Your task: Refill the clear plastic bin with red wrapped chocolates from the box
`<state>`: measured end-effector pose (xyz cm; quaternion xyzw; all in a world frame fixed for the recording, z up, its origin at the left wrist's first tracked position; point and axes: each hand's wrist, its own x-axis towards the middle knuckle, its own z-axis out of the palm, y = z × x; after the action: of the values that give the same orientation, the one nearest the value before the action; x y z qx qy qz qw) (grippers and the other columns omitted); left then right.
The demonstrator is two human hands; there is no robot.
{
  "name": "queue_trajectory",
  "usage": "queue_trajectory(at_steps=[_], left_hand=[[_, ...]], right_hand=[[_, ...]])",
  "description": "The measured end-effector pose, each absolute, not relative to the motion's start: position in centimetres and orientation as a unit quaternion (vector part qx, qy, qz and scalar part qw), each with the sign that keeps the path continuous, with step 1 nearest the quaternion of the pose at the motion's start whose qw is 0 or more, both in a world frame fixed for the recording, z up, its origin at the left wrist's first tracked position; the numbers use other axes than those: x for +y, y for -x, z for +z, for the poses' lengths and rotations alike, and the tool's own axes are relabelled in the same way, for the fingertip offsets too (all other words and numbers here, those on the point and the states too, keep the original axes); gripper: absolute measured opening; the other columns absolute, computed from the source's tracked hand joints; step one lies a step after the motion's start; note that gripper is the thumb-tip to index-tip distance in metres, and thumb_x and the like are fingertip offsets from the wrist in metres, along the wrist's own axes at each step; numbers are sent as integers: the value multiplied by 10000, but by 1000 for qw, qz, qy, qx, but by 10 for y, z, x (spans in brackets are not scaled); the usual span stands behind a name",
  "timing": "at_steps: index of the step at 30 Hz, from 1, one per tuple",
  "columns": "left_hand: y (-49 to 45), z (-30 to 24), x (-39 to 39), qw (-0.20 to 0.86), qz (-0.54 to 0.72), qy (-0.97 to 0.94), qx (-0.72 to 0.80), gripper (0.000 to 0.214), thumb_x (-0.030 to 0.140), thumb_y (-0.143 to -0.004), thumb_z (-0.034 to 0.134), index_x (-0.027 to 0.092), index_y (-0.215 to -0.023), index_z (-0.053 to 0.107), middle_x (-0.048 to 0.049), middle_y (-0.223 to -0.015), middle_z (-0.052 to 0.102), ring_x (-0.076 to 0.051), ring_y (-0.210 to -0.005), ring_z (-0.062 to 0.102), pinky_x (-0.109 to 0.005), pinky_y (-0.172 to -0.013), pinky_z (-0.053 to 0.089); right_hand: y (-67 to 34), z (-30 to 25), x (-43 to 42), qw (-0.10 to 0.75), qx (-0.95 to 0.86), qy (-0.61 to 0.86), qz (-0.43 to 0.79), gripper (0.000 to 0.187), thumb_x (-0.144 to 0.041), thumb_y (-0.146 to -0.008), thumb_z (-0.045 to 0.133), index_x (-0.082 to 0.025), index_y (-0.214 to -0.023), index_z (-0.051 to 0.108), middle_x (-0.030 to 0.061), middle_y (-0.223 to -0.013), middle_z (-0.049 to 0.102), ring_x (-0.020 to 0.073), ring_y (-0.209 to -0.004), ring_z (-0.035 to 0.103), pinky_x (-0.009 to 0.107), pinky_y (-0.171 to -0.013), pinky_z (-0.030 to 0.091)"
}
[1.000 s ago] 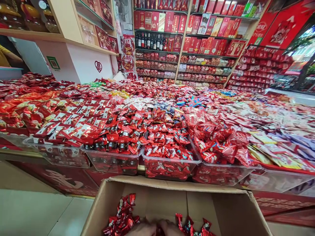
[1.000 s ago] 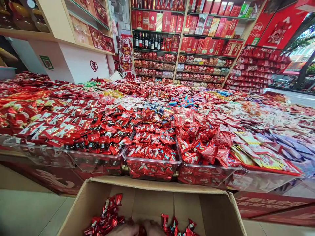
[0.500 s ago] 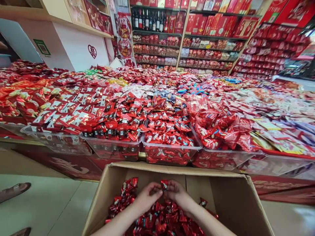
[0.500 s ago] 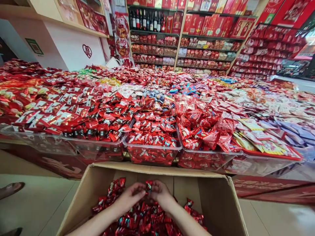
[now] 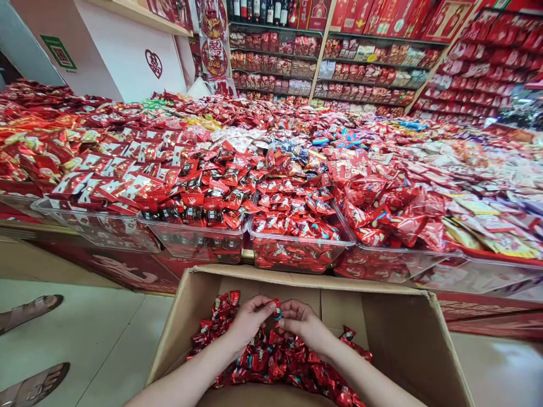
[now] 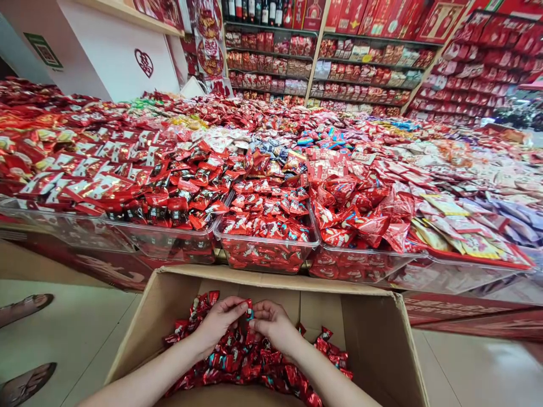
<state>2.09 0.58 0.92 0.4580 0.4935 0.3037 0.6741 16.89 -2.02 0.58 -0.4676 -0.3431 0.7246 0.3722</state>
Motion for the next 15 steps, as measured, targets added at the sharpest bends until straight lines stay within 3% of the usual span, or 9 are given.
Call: queue_trajectory(at_steps=[10, 15], left_hand=[[-21, 14, 5, 679, 297, -452, 497, 222, 341, -630, 544, 182, -595, 394, 72, -507, 479, -82, -504, 406, -193, -479, 282], [-24, 13, 1, 656, 259, -515, 488, 181, 256, -593, 541, 183, -554, 380, 91, -505, 408, -78, -512, 363, -204, -522, 283]], right_hand=[[-170, 1, -17, 443, -262, 500, 697, 263, -336, -579, 633, -143, -718, 520, -35, -583, 519, 60, -479, 449, 172, -423, 323], [-175, 2, -13, 429, -292, 523, 676, 267, -369, -588, 614, -136, -685, 526, -34, -529, 494, 66, -472, 423, 179, -434, 314]])
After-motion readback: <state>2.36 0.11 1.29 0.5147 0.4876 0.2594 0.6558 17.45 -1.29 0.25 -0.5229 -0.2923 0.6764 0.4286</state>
